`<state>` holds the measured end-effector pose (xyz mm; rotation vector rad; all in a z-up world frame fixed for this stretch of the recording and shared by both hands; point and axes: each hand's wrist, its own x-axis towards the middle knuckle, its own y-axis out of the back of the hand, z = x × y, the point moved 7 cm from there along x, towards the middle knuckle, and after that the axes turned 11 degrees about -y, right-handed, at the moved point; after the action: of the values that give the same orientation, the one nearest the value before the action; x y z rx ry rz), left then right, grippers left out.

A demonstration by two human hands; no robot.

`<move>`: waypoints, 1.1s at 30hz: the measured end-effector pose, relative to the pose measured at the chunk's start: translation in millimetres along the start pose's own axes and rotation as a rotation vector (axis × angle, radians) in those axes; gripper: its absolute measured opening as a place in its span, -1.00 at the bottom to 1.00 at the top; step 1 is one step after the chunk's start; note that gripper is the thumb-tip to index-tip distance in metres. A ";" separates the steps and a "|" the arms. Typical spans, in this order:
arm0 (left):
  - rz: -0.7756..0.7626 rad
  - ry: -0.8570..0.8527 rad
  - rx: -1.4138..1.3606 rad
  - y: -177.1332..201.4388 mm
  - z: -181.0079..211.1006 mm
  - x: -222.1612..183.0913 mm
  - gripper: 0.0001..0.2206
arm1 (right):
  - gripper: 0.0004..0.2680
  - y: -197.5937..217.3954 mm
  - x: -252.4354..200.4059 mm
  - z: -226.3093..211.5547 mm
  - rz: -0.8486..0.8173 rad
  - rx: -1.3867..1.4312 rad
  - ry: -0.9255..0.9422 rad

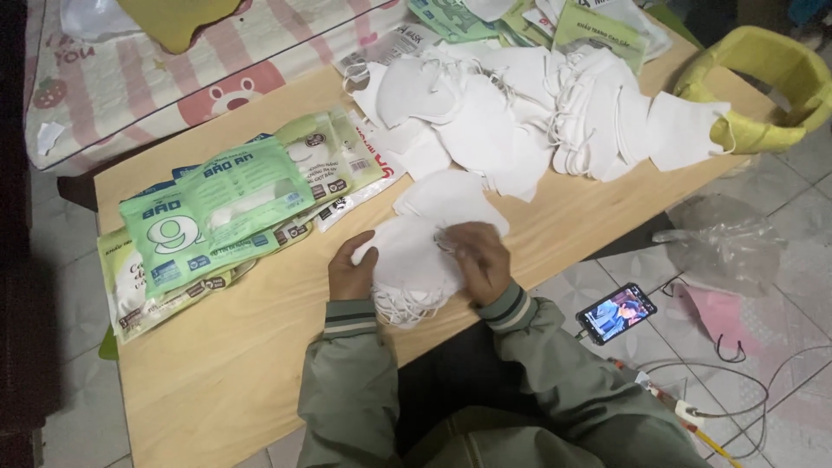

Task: Sorting and stacking white face masks on a low wooden board while sitting on the floor.

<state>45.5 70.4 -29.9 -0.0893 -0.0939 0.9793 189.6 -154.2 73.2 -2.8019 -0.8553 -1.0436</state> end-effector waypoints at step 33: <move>0.001 -0.011 0.088 5.4 -5.5 4.8 -0.81 | -0.81 13.0 -3.7 39.6 0.113 -0.388 -0.064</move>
<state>44.3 77.2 -35.8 -0.0033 -0.0604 0.9832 217.4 -158.6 42.3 -3.1683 -0.5373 -1.2232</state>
